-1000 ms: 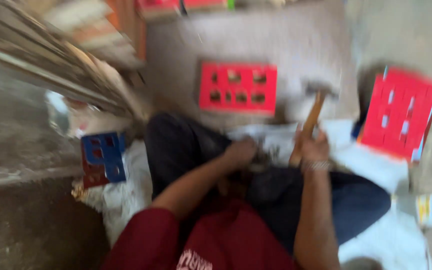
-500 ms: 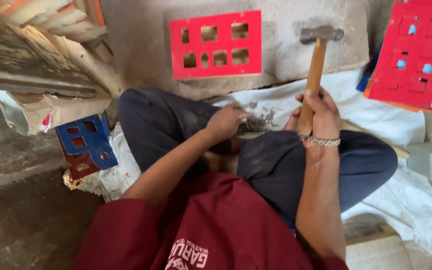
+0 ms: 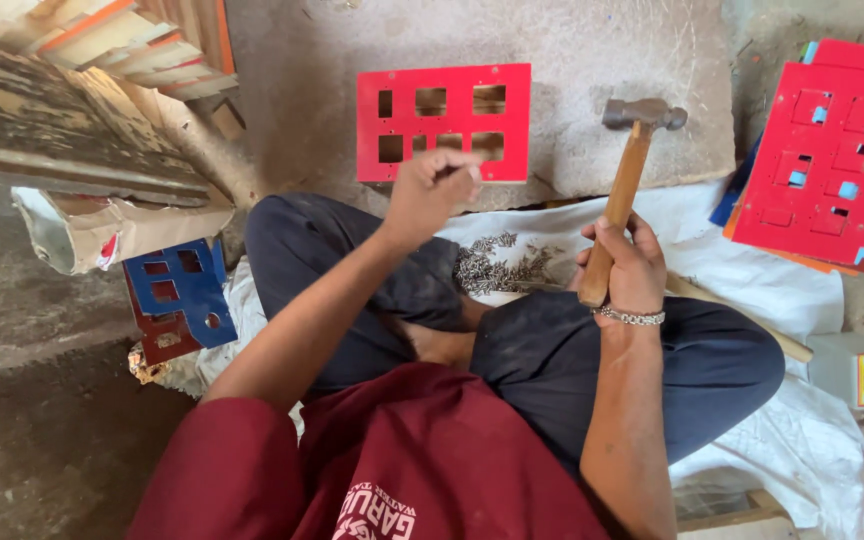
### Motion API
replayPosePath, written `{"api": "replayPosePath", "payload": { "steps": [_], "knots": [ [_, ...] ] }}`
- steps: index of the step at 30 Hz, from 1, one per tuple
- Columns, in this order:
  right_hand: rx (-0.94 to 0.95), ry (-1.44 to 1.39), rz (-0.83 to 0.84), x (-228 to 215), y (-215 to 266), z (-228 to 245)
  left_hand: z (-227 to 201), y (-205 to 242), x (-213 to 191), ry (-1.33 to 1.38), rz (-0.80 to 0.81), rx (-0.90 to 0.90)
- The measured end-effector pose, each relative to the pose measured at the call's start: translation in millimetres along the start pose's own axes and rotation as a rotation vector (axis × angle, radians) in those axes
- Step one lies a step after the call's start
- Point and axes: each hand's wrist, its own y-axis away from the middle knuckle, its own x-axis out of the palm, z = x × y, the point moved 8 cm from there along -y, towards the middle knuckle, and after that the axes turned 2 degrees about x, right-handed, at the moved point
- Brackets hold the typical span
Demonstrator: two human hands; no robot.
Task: The person sits on the floor and assembles small wooden boxes using a hammer and nails. They place a red plastic template over the wooden frame, hammer nails into the template's holes, and then remove the template to reveal the assembled box.
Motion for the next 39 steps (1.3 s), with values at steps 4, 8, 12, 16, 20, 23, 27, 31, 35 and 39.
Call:
{"api": "replayPosePath", "payload": {
  "steps": [4, 8, 12, 16, 20, 23, 27, 31, 35, 39],
  "knots": [
    [-0.005, 0.016, -0.020, -1.8, 2.3, -0.5, -6.1, -25.5, -10.7, 0.064, -0.041, -0.065],
    [-0.019, 0.014, -0.018, -2.9, 0.5, -2.3, -16.7, -42.1, -17.1, -0.216, -0.050, 0.029],
    [-0.023, 0.023, -0.027, -2.4, -2.2, -3.1, -38.3, -67.8, -16.0, -0.610, -0.080, 0.306],
    [-0.013, 0.047, -0.014, 1.1, -2.5, -4.4, -38.7, -98.0, -14.2, -0.567, -0.118, 0.425],
    [-0.017, 0.082, -0.011, 7.3, -3.7, -0.8, -31.0, -124.4, -11.3, -0.574, -0.124, 0.445],
    [0.004, 0.085, -0.028, 10.0, -2.5, -0.7, -24.1, -133.7, -9.3, -0.608, -0.106, 0.429],
    [0.016, 0.080, -0.060, 11.8, -3.7, -0.9, -17.0, -137.2, -8.4, -0.606, -0.075, 0.433],
    [0.041, 0.075, -0.073, 14.7, -8.3, -2.1, -20.2, -136.8, -5.9, -0.633, -0.062, 0.524],
    [0.039, -0.046, 0.005, 25.1, -9.8, -5.9, -14.2, -138.6, -9.9, -0.609, -0.073, 0.448],
    [0.122, -0.088, -0.021, 28.7, -13.0, -14.6, -15.6, -138.3, -11.0, -0.592, -0.079, 0.460]
  ]
}}
